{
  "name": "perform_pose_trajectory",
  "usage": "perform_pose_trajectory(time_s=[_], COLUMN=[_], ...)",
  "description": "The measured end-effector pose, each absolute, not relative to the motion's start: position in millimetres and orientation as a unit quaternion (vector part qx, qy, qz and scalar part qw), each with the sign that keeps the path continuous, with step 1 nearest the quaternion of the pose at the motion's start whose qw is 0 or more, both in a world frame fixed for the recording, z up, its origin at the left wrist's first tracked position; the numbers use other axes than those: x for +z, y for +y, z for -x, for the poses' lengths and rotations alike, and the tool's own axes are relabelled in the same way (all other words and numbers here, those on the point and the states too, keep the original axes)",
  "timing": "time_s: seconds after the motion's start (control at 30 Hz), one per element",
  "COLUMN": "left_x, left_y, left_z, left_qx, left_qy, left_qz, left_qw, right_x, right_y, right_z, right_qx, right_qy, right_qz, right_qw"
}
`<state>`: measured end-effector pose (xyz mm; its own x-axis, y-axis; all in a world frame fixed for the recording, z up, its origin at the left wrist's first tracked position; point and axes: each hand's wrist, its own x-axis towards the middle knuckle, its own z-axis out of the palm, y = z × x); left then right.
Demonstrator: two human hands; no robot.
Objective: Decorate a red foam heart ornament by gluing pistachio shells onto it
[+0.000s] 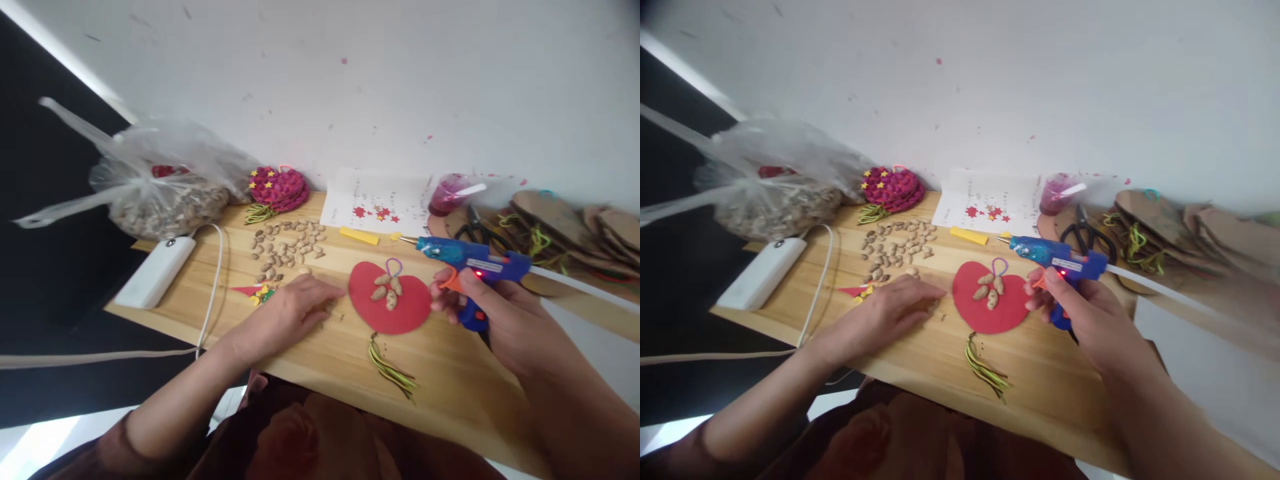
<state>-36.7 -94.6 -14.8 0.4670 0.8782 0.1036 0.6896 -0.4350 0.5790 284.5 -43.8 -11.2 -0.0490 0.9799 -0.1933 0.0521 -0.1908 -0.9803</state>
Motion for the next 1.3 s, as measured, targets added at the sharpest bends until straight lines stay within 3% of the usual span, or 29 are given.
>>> perform_pose_trajectory(time_s=[0.33, 0.47, 0.6, 1.3], left_x=[-12.7, -19.6, -32.3, -12.3], left_y=[-96.0, -77.6, -64.2, -46.9], left_z=[40.5, 72.8, 106.6, 121.8], left_qx=[0.260, 0.315, 0.242, 0.182], left_qy=[0.427, 0.537, 0.586, 0.675], left_qz=[-0.840, -0.778, -0.773, -0.712], left_qw=[0.211, 0.084, 0.004, 0.064], right_x=[-17.8, -17.6, -16.7, -28.3], right_y=[-41.2, -41.2, -41.9, -36.7], right_z=[-285.9, -285.4, -283.5, -299.1], right_qx=[0.547, 0.537, 0.535, 0.531], right_qy=[-0.443, -0.446, -0.436, -0.448], right_qz=[0.564, 0.568, 0.579, 0.602], right_qw=[0.431, 0.435, 0.434, 0.394])
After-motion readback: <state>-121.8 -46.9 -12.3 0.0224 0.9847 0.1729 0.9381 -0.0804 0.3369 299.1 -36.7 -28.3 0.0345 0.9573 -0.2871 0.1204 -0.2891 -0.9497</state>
